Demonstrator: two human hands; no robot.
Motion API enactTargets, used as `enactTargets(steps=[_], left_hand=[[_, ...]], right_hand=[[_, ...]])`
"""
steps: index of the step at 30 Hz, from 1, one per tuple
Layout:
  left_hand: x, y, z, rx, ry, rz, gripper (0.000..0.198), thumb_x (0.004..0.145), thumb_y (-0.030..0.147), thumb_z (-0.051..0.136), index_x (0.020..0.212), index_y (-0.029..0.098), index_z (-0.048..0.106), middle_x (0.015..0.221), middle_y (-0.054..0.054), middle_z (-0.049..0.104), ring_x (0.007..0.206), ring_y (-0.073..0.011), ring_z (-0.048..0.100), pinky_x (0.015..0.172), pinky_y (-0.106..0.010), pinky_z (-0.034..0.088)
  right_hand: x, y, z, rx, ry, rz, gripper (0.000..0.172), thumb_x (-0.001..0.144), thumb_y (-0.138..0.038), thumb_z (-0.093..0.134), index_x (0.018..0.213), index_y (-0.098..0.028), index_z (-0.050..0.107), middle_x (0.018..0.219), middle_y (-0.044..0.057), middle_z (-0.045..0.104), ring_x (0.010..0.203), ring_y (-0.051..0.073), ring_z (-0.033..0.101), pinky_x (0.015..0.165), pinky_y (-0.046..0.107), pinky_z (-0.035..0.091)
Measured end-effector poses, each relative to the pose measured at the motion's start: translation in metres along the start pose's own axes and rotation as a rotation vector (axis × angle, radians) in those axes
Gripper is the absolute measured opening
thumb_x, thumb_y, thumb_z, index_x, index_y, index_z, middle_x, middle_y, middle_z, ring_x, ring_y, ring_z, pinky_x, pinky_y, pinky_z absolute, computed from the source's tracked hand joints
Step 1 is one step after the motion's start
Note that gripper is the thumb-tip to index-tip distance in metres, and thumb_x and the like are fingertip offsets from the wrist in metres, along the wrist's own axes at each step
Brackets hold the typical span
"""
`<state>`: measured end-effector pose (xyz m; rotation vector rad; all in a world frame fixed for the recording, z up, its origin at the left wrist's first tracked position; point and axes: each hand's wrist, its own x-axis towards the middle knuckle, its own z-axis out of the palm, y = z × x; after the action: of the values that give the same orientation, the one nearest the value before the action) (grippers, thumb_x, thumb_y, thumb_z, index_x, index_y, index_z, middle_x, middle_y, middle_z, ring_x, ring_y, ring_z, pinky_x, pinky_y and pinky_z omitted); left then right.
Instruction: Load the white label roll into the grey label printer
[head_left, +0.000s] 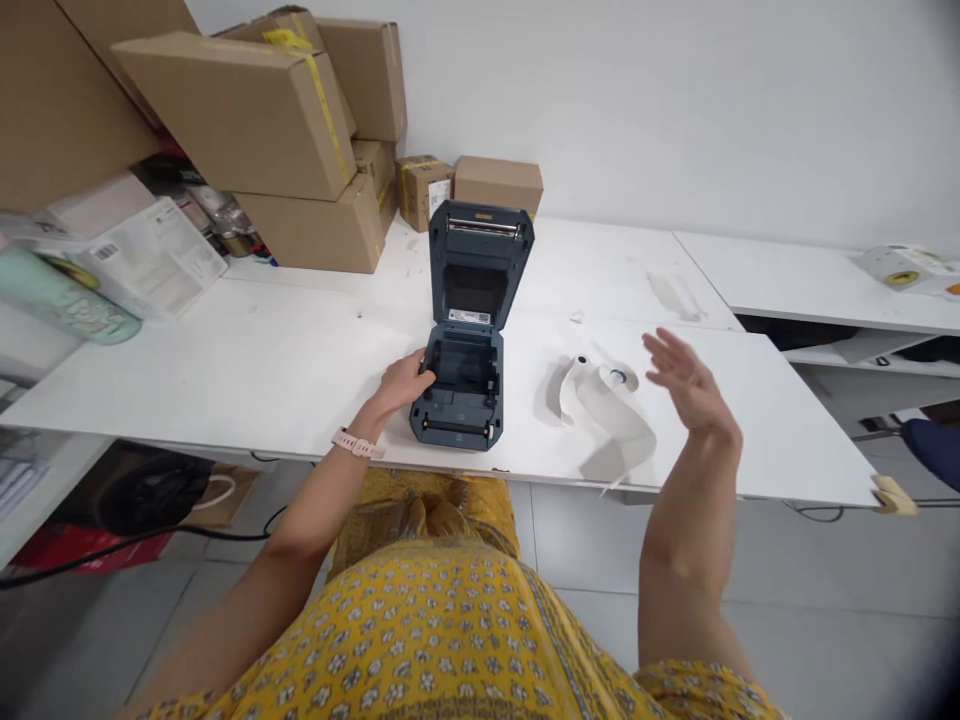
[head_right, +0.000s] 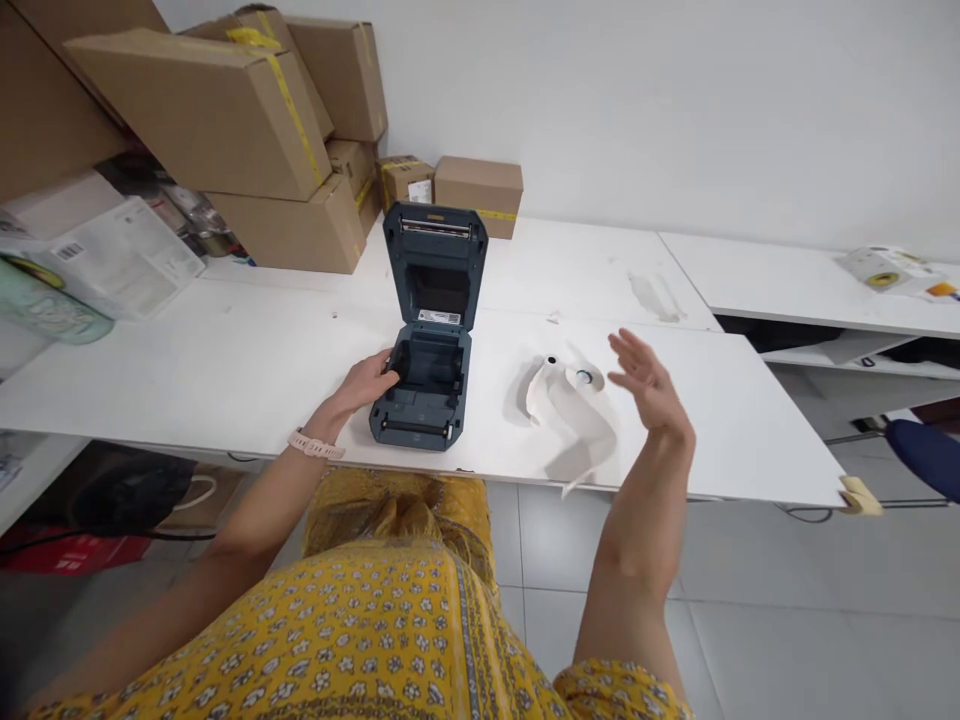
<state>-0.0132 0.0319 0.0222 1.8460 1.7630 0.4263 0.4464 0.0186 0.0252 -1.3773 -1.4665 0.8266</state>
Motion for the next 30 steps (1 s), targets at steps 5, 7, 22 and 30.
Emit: enactTargets(steps=[5, 7, 22, 30], left_hand=[[0.001, 0.000, 0.000, -0.031, 0.000, -0.008, 0.054, 0.078, 0.023, 0.051, 0.131, 0.021, 0.062, 0.101, -0.006, 0.075, 0.089, -0.0240, 0.068, 0.081, -0.032, 0.052], [0.002, -0.001, 0.001, -0.025, -0.001, -0.008, 0.054, 0.078, 0.023, 0.050, 0.131, 0.021, 0.062, 0.099, -0.006, 0.075, 0.088, -0.0242, 0.068, 0.080, -0.033, 0.052], [-0.001, -0.002, 0.002, -0.072, 0.009, 0.015, 0.060, 0.080, 0.024, 0.048, 0.139, 0.020, 0.057, 0.103, -0.007, 0.075, 0.092, -0.0264, 0.068, 0.084, -0.036, 0.051], [0.002, -0.008, 0.007, -0.094, 0.029, 0.024, 0.061, 0.080, 0.024, 0.049, 0.140, 0.020, 0.056, 0.104, -0.008, 0.075, 0.093, -0.0265, 0.069, 0.085, -0.036, 0.051]], right_hand=[[0.066, -0.019, 0.020, -0.398, -0.229, -0.067, 0.028, 0.079, -0.032, 0.067, 0.106, -0.022, 0.071, 0.111, 0.013, 0.074, 0.103, 0.032, 0.069, 0.100, 0.064, 0.050], [0.087, -0.012, 0.040, -0.491, -0.298, -0.049, 0.013, 0.076, -0.029, 0.070, 0.086, -0.021, 0.072, 0.090, 0.010, 0.074, 0.091, 0.029, 0.069, 0.097, 0.065, 0.051], [0.040, -0.127, 0.109, -0.319, -0.885, -0.212, 0.031, 0.078, -0.036, 0.076, 0.106, -0.021, 0.074, 0.090, 0.002, 0.074, 0.077, 0.015, 0.064, 0.073, 0.030, 0.054], [-0.072, -0.147, 0.219, 0.308, -1.600, -0.312, 0.055, 0.079, -0.033, 0.081, 0.129, -0.019, 0.063, 0.114, 0.009, 0.073, 0.088, 0.013, 0.068, 0.073, 0.021, 0.053]])
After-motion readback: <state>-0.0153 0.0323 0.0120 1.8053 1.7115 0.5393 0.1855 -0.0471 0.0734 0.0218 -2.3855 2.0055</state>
